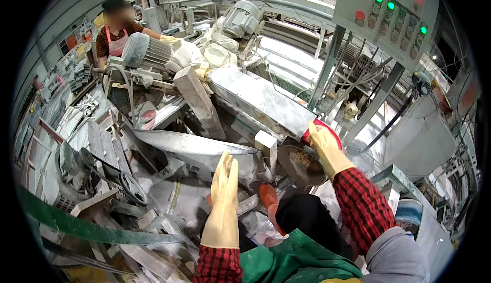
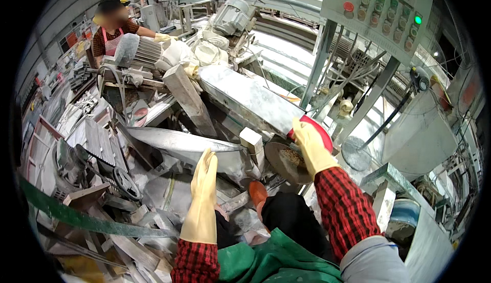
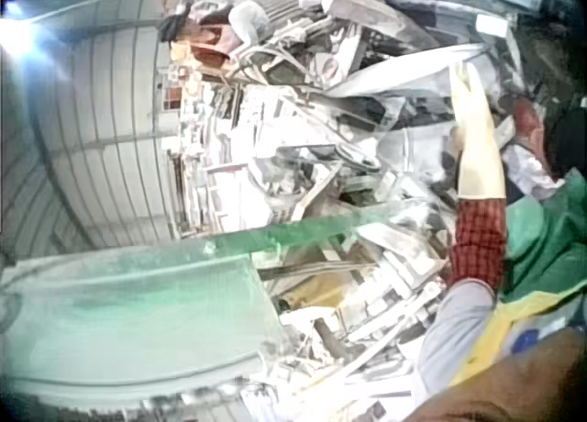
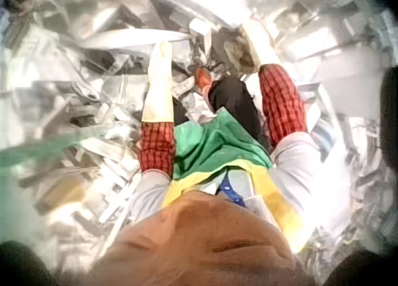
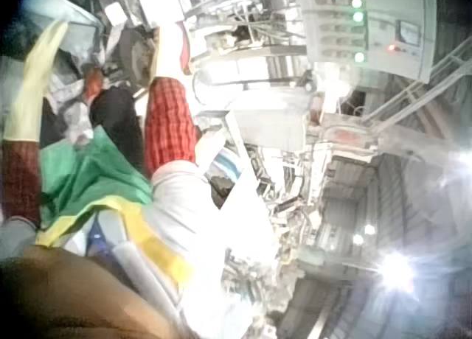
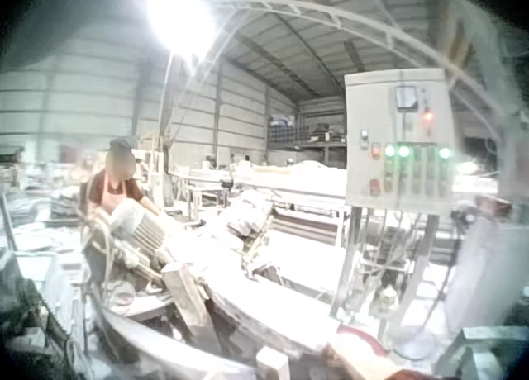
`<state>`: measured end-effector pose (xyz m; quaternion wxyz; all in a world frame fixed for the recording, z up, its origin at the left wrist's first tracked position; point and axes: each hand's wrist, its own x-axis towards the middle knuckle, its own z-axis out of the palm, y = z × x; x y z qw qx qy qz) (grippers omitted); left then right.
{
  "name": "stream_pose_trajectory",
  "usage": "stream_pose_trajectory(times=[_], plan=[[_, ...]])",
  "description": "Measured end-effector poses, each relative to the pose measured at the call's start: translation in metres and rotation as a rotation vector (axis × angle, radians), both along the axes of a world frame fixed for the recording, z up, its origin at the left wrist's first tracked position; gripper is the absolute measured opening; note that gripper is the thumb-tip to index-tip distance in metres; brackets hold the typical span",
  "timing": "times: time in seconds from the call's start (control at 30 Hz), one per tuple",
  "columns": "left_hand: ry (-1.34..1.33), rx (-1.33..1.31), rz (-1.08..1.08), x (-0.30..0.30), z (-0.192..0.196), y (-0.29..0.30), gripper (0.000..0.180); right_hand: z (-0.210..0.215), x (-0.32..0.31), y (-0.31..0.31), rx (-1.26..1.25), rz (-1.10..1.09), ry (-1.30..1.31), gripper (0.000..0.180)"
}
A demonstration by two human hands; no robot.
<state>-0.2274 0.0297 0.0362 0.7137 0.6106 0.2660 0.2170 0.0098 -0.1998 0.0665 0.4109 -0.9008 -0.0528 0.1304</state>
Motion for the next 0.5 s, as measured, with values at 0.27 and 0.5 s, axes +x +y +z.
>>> stream_pose_trajectory(times=[0.27,0.5], plan=[[0.069,0.113,-0.044,0.022,-0.031,0.035,0.058,-0.022,-0.069,0.058,0.308,0.187,0.228,0.053],[0.382,0.337,-0.073,-0.009,-0.044,0.04,0.062,-0.076,-0.072,0.059,0.31,0.264,0.446,0.058]])
